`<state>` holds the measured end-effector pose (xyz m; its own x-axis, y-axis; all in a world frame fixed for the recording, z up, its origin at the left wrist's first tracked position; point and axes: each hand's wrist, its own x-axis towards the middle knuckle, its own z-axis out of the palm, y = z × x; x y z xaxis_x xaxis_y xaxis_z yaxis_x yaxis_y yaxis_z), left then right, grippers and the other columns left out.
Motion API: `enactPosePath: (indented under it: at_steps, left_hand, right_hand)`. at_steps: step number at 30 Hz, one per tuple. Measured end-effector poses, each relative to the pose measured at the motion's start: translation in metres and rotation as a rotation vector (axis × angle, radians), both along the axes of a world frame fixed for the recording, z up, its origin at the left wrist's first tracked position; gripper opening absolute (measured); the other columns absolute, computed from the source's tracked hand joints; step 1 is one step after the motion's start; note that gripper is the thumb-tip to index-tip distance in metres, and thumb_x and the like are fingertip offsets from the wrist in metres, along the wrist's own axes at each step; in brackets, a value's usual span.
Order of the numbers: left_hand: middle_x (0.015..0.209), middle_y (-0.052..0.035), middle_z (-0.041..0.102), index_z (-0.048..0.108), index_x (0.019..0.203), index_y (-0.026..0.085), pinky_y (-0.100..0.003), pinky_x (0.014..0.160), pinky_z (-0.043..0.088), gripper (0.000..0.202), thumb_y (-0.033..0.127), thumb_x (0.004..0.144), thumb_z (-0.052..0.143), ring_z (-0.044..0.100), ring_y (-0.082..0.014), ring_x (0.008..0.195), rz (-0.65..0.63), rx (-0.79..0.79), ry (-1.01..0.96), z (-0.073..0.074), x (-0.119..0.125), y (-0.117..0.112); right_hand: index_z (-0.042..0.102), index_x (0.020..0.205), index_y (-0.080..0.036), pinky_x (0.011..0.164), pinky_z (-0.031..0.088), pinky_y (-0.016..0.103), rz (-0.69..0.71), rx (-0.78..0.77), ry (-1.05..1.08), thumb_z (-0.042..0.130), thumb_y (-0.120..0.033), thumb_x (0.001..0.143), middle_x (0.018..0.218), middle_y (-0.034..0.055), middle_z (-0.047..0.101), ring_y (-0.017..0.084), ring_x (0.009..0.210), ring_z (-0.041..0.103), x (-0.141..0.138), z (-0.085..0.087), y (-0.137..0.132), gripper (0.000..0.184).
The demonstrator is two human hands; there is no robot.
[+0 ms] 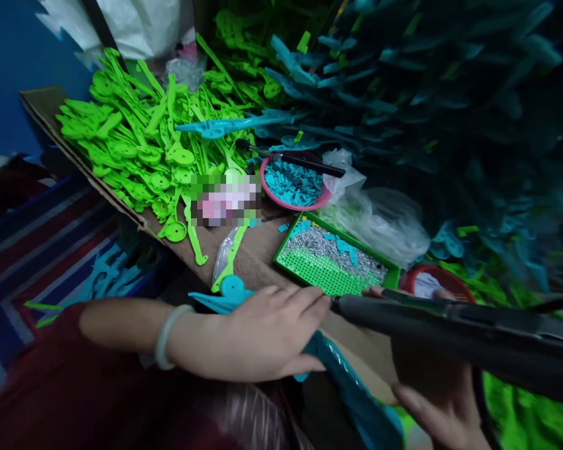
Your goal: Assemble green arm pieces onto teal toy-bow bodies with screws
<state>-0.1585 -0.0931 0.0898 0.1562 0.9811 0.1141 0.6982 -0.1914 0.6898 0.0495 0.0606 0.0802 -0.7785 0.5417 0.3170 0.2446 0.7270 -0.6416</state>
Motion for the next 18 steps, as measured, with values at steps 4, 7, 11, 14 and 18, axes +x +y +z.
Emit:
enactPosePath:
  at_steps: [4,7,11,14,18]
  left_hand:
    - [0.115,-0.0093,0.070,0.066,0.116,0.018,-0.032,0.094,0.050,0.033,0.040,0.091,0.066,0.066,-0.0224,0.106,-0.116,-0.471,-0.470,-0.017,-0.004,-0.066]
    - [0.102,-0.0065,0.073,0.065,0.108,0.019,-0.028,0.078,0.052,0.035,0.049,0.088,0.066,0.069,-0.0180,0.088,0.235,-0.835,-0.946,-0.050,0.003,-0.107]
    - [0.117,-0.0118,0.069,0.061,0.112,0.018,-0.030,0.075,0.054,0.058,0.065,0.078,0.069,0.069,-0.0228,0.098,0.910,-0.686,-1.405,-0.089,0.015,-0.116]
    - [0.107,-0.0132,0.071,0.066,0.102,0.014,-0.029,0.072,0.054,0.063,0.069,0.073,0.070,0.069,-0.0253,0.096,1.062,-0.509,-1.399,-0.099,0.015,-0.099]
    - [0.097,-0.0107,0.073,0.065,0.096,0.013,-0.029,0.065,0.056,0.059,0.063,0.067,0.078,0.071,-0.0282,0.091,1.181,-0.459,-1.328,-0.099,0.015,-0.091]
  right_hand:
    - [0.033,0.150,-0.045,0.071,0.059,0.050,0.070,-0.293,0.261,0.068,-0.043,0.080,0.114,0.0062,0.072,0.029,0.091,0.071,-0.011,0.013,0.008,0.079]
    - [0.053,0.139,-0.038,0.062,0.056,0.042,0.128,-0.362,0.344,0.078,-0.044,0.071,0.086,0.0028,0.074,0.025,0.072,0.067,-0.031,0.002,0.030,0.072]
    - [0.070,0.093,-0.036,0.045,0.040,0.033,0.119,-0.467,0.532,0.081,-0.046,0.063,0.054,-0.0046,0.050,0.016,0.049,0.049,-0.067,-0.010,0.040,0.034]
    - [0.060,0.086,-0.034,0.046,0.044,0.031,0.093,-0.510,0.592,0.080,-0.044,0.066,0.058,-0.0064,0.048,0.015,0.049,0.050,-0.089,-0.011,0.033,0.030]
    - [0.054,0.106,-0.031,0.048,0.048,0.027,-0.005,-0.436,0.670,0.073,-0.033,0.079,0.057,-0.0101,0.054,0.012,0.045,0.054,-0.098,-0.027,0.025,0.034]
